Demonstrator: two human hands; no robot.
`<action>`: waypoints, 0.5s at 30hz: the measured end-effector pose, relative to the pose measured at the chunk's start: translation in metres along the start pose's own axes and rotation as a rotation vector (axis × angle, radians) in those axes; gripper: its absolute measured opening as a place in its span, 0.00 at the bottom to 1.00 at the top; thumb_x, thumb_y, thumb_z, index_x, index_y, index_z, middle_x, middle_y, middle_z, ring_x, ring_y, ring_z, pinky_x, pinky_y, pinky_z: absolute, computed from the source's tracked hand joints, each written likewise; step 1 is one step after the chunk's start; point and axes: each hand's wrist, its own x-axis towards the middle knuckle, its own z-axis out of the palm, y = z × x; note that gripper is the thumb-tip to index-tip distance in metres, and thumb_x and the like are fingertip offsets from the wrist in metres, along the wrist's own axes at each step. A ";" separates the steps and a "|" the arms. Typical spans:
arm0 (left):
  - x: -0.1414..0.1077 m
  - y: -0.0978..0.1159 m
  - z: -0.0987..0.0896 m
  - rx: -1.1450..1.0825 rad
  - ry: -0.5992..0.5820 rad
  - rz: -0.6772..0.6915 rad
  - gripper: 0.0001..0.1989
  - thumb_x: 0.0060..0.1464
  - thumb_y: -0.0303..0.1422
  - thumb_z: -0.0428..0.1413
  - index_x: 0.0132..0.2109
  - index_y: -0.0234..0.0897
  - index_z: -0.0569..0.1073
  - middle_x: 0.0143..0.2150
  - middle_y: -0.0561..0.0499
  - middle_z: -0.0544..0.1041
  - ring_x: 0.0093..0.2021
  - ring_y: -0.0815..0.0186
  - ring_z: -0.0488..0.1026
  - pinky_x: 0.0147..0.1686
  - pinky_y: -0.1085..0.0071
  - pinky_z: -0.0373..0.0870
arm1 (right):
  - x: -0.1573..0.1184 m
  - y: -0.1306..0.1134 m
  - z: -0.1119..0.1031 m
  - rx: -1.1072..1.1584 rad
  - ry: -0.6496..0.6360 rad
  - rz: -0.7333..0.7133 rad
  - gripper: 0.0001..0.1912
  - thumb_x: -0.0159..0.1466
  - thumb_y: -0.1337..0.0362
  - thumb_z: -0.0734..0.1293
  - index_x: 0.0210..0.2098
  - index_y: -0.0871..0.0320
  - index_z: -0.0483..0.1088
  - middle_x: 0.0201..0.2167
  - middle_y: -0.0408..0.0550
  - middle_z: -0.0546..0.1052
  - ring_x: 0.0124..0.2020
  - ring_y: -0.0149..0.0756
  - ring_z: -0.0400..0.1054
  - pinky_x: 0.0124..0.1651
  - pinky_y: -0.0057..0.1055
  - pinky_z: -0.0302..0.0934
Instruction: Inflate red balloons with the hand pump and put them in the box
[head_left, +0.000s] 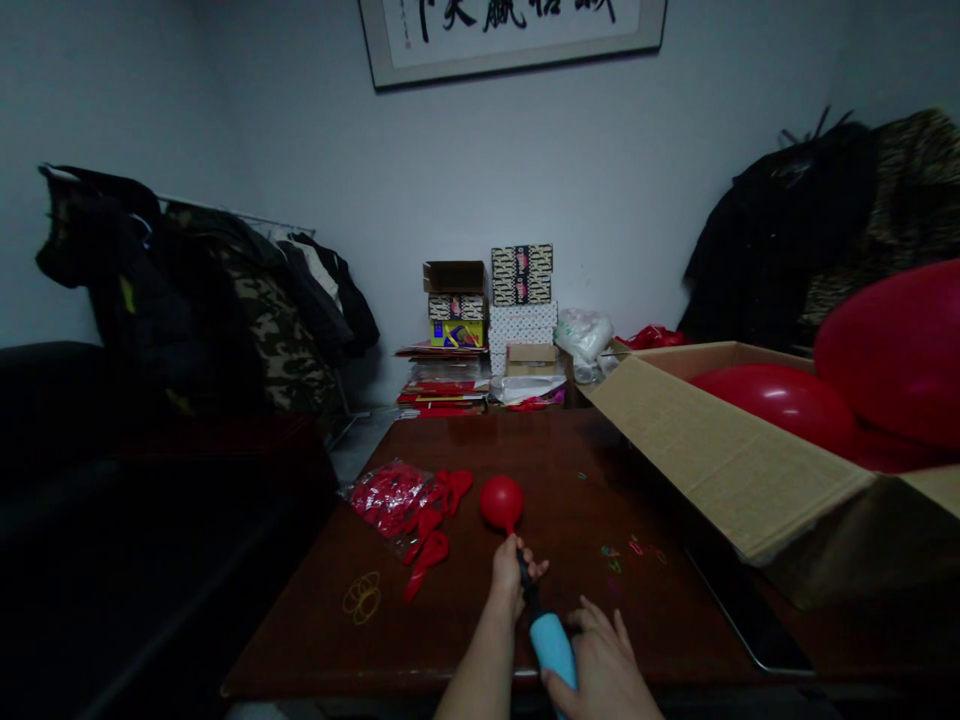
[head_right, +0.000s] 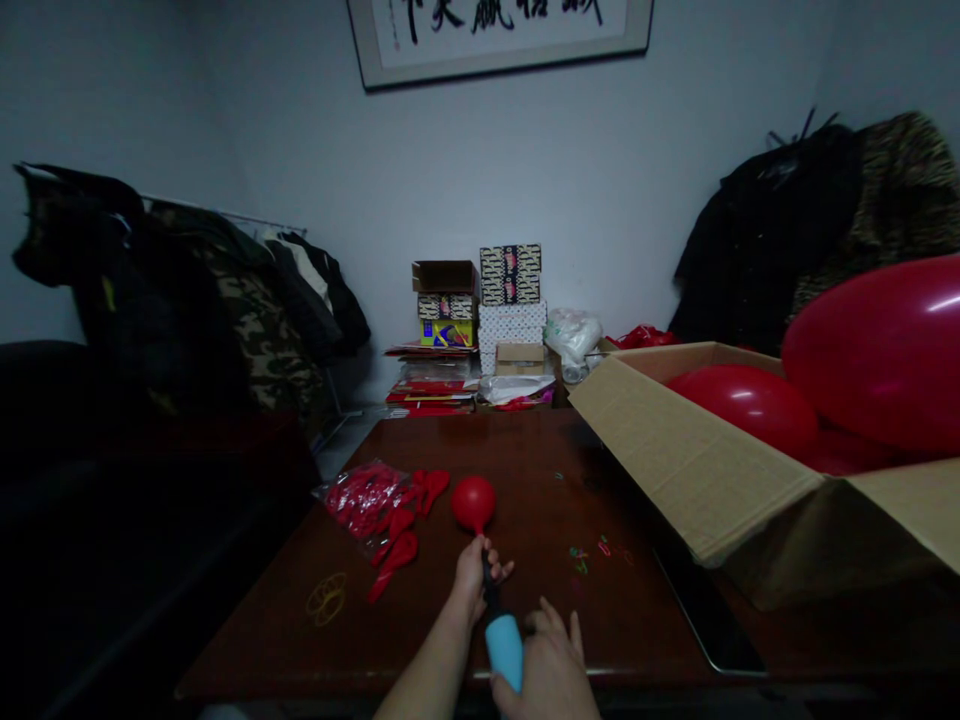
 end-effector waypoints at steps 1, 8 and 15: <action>0.001 0.000 -0.001 0.008 0.000 0.004 0.12 0.57 0.38 0.46 0.27 0.39 0.58 0.12 0.61 0.61 0.10 0.75 0.56 0.33 0.63 0.71 | 0.005 -0.004 -0.001 0.000 0.027 0.007 0.23 0.54 0.52 0.59 0.40 0.60 0.73 0.50 0.55 0.69 0.61 0.50 0.48 0.62 0.52 0.30; 0.007 -0.004 -0.003 0.040 -0.055 0.040 0.16 0.51 0.44 0.51 0.27 0.39 0.58 0.12 0.62 0.61 0.10 0.75 0.56 0.32 0.62 0.71 | 0.018 -0.012 0.006 -0.024 0.082 0.045 0.22 0.54 0.52 0.59 0.39 0.60 0.73 0.49 0.55 0.69 0.61 0.50 0.48 0.63 0.50 0.28; 0.002 -0.005 -0.001 0.030 -0.055 0.062 0.16 0.50 0.45 0.52 0.26 0.39 0.58 0.12 0.62 0.62 0.10 0.75 0.56 0.35 0.61 0.71 | -0.016 0.017 0.030 -0.060 0.003 0.008 0.18 0.55 0.56 0.60 0.37 0.59 0.73 0.49 0.54 0.71 0.61 0.51 0.51 0.62 0.54 0.34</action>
